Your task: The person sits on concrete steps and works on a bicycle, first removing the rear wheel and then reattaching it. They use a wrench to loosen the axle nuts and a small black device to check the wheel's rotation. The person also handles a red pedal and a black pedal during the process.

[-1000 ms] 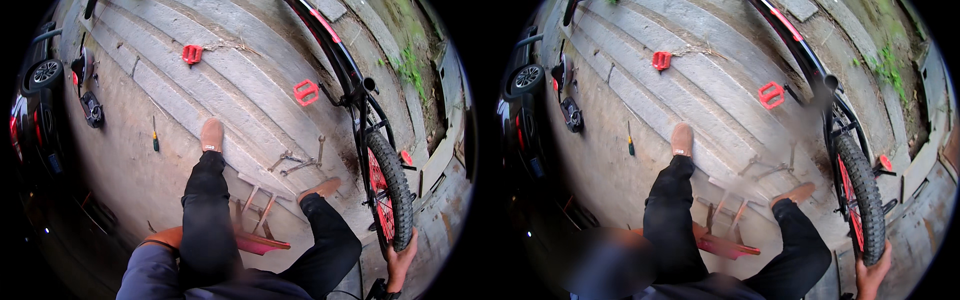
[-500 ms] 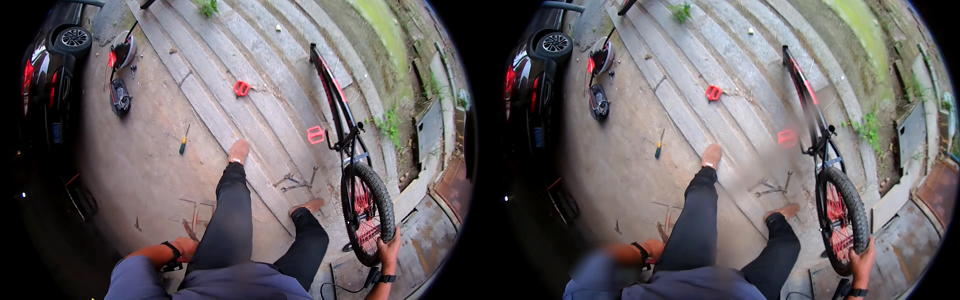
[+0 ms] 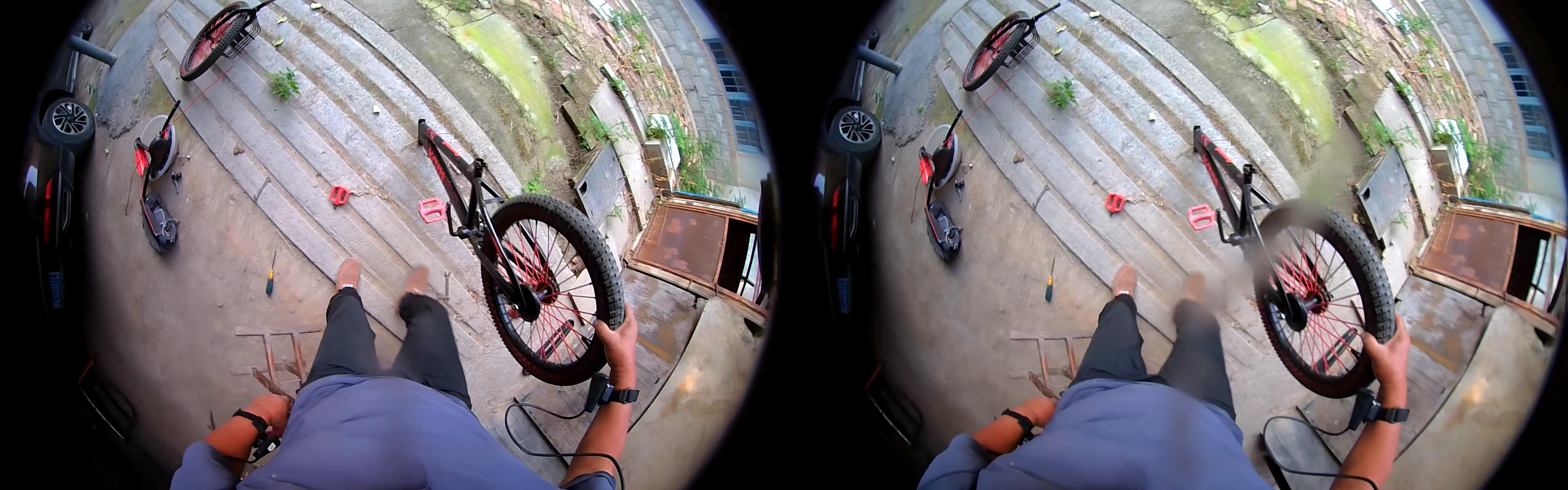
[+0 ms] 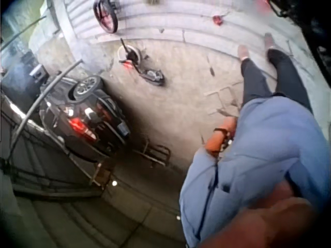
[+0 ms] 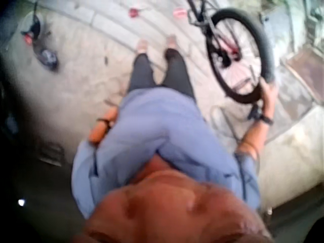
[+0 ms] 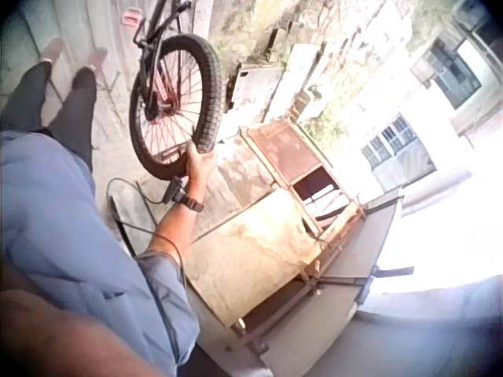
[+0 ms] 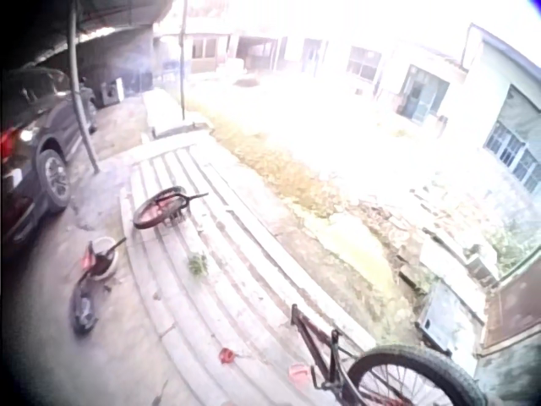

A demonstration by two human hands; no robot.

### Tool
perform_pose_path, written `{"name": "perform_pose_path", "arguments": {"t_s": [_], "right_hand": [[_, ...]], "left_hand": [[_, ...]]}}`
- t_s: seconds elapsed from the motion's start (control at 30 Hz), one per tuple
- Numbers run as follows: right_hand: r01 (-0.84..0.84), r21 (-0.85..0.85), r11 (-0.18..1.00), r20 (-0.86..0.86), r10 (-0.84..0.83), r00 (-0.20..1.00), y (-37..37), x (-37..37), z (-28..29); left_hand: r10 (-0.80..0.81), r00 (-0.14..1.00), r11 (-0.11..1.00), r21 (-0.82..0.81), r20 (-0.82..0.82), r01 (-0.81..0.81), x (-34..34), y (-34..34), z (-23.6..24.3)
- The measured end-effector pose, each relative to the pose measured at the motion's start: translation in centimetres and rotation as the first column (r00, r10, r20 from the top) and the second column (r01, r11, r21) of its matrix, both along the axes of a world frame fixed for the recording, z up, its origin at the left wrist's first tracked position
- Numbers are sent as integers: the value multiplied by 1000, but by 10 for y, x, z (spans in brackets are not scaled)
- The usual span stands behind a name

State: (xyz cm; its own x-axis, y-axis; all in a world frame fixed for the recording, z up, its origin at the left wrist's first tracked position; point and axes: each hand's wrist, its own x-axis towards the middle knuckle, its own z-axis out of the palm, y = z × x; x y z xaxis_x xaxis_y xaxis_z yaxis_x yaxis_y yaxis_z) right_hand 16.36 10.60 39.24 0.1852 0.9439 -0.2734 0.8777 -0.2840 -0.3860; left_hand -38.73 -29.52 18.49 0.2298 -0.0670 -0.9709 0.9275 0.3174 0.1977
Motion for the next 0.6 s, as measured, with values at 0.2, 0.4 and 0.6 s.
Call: {"name": "perform_pose_path", "arguments": {"t_s": [0.2,0.4,0.6], "right_hand": [[36,16,999,-228,-32,973,20,-23,32],[42,239,970,-379,53,924,47,-34,48],[-49,264,963,-357,145,923,122,-85,82]], "left_hand": [[202,966,974,136,-162,-181,-3,24,24],[197,974,973,142,-113,-180,5,57,46],[278,948,952,172,-154,-252,-20,38,29]]}}
